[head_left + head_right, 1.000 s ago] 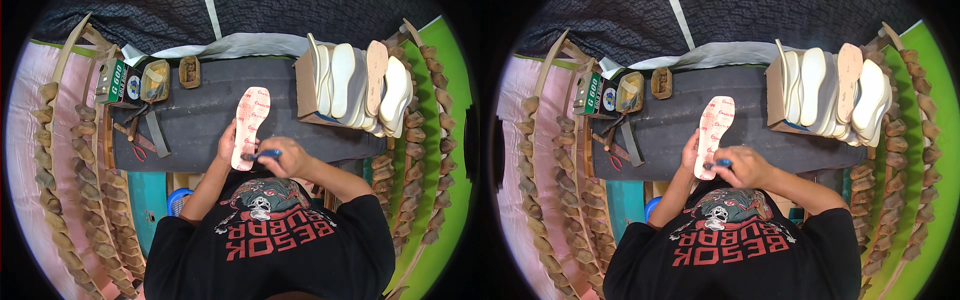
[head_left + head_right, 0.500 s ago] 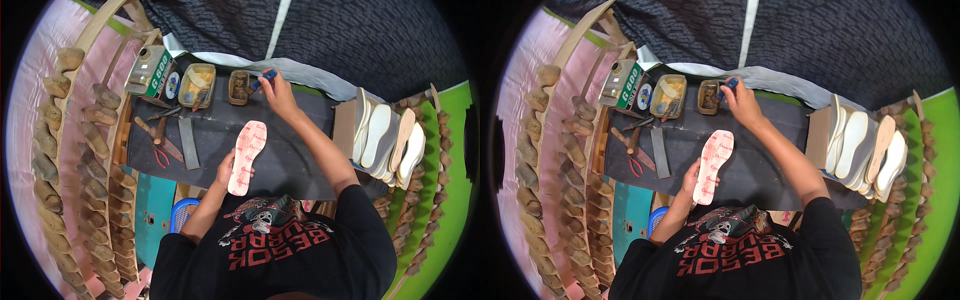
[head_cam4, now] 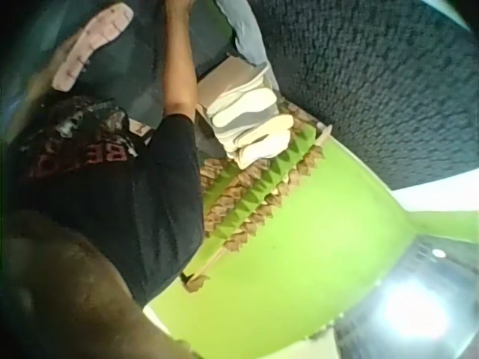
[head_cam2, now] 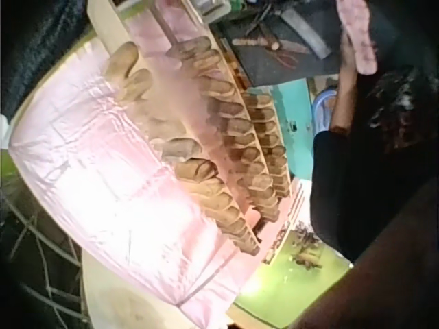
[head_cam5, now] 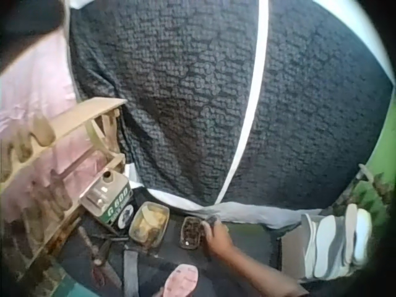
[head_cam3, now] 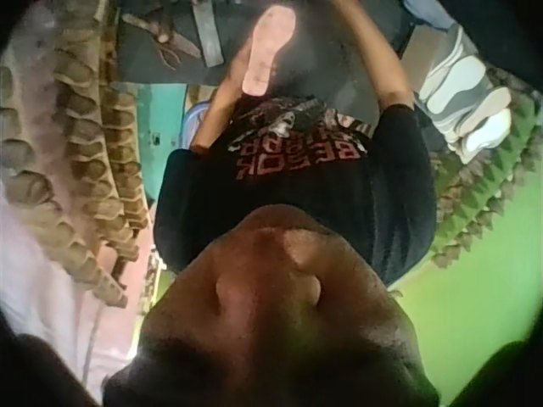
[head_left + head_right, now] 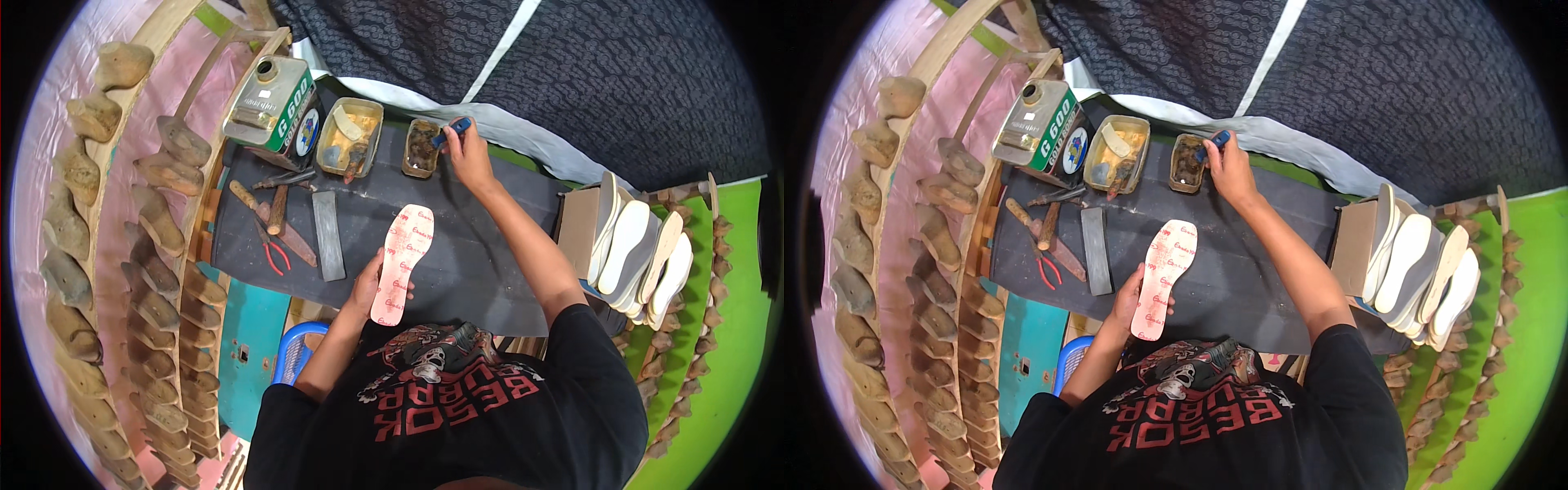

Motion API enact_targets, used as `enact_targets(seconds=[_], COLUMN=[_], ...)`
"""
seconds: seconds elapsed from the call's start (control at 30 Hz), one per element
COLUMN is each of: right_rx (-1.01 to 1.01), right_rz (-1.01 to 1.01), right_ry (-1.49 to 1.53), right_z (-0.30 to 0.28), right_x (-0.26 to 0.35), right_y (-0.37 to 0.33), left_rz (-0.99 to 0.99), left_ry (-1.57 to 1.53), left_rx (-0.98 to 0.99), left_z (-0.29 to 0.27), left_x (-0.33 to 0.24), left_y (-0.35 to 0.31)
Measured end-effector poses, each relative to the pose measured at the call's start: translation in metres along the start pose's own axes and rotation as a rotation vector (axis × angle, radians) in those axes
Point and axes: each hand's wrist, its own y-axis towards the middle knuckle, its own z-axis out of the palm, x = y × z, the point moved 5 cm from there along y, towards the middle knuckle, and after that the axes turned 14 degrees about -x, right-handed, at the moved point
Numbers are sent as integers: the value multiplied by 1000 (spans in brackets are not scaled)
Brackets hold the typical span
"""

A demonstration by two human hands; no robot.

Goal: Applying adhesive or primer to shoe outsoles and insoles using a brush.

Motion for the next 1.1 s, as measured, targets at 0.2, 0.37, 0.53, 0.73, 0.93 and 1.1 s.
enact_targets(seconds=[0.2, 0.37, 0.53, 0.73, 0.93, 1.1], right_rx=[-69, -134, -70, -148, 141, 197], right_rz=[-20, -63, 153, 72, 18, -144], right_ry=[91, 132, 144, 302, 266, 45], right_z=[-19, -29, -31, -97, -155, -179], right_x=[37, 54, 9, 61, 128, 120], right_y=[0, -5, -22, -40, -120, -132], left_rz=[-25, -1, -48, -75, -92, -194], left_ry=[67, -74, -142, -204, -231, -296], left_rx=[100, 175, 201, 247, 179, 336], left_z=[17, 25, 42, 59, 114, 146], left_x=[-9, -6, -5, -1, -4, 17], left_y=[9, 30, 44, 57, 42, 36])
